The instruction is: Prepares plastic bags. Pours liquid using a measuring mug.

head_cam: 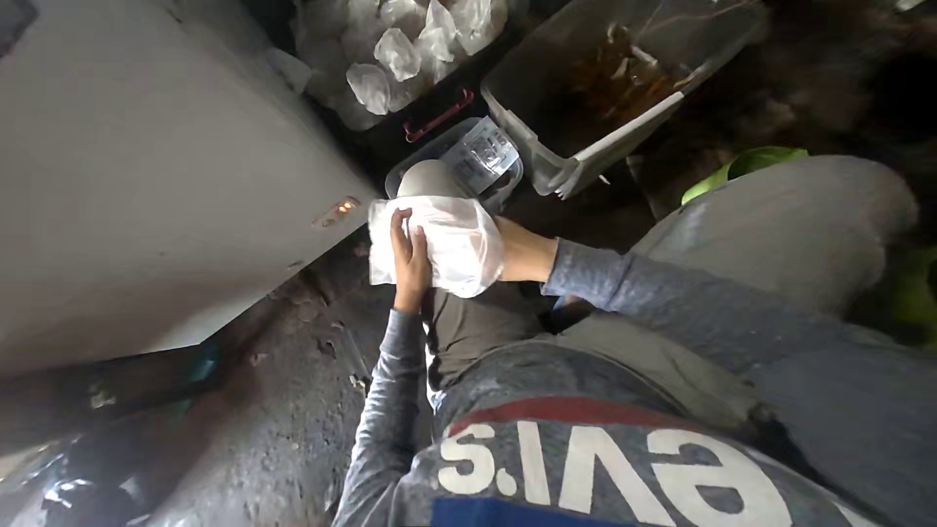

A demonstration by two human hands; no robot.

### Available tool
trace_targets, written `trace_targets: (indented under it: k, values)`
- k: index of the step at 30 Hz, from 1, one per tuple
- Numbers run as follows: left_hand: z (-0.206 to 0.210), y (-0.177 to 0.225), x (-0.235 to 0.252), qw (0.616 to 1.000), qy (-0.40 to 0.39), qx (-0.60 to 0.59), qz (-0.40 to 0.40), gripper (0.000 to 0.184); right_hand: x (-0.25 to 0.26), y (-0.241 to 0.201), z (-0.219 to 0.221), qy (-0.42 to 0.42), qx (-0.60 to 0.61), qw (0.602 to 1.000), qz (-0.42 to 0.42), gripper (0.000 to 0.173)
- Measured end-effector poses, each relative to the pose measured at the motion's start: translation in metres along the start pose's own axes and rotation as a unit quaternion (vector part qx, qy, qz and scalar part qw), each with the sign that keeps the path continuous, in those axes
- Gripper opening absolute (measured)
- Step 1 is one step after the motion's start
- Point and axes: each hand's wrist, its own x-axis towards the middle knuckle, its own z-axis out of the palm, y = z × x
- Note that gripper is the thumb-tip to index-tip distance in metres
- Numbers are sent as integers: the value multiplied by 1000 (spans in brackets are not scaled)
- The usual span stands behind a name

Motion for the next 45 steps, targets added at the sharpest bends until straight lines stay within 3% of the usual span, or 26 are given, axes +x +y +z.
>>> trace_targets:
  k: [3,5,8,10,12,13,15,17,20,22,23,25,30,33,36,39,42,45]
  values:
    - [-5,-17,6,998,-39,-57,4,64,-19,7,-9,-65,-97,992,-42,37]
    - [-7,-26,7,994,-72,-75,31,70,-31,15,-5,-14,-96,993,-73,29]
    - [-12,-31,5,994,-93,-14,62,79,-17,-3,3,91,-28,995,12,32]
    - [-10,-29,5,991,-53,92,82,79,6,-15,4,129,45,989,55,51]
    - [-6,-29,6,973,46,178,136,65,27,-20,-2,134,148,976,83,53]
    - [-7,-27,6,970,58,182,148,60,35,-19,-3,140,204,964,93,49]
    - [-11,-19,4,987,15,122,100,58,42,-17,-3,161,249,944,144,48]
    - [-18,-14,-4,999,-26,26,32,61,36,-19,2,170,194,939,226,53]
    - [-20,-6,-12,998,-45,-47,-3,83,21,-24,9,143,184,919,319,59]
    - [-19,5,-19,998,-50,-41,-6,87,17,-28,9,121,250,892,356,35]
    - [-19,12,-21,998,-58,-29,-7,92,16,-32,9,121,279,886,350,22]
    - [-18,25,-23,996,-83,-16,-22,107,12,-43,4,116,314,894,298,18]
    - [-7,26,-21,994,-95,5,-54,115,4,-51,3,-15,376,893,246,55]
    - [-6,24,-27,993,-88,-25,-77,101,-11,-45,16,-19,299,931,207,74]
    - [-4,21,-26,989,-74,-102,-77,91,-18,-48,21,84,267,940,193,61]
    - [-1,14,-25,986,-88,-138,-41,97,-7,-48,19,202,335,877,280,44]
    - [2,6,-23,985,-84,-148,-7,100,15,-43,11,201,372,844,331,36]
    - [5,2,-24,996,-75,-44,-3,102,34,-41,-2,192,368,858,301,29]
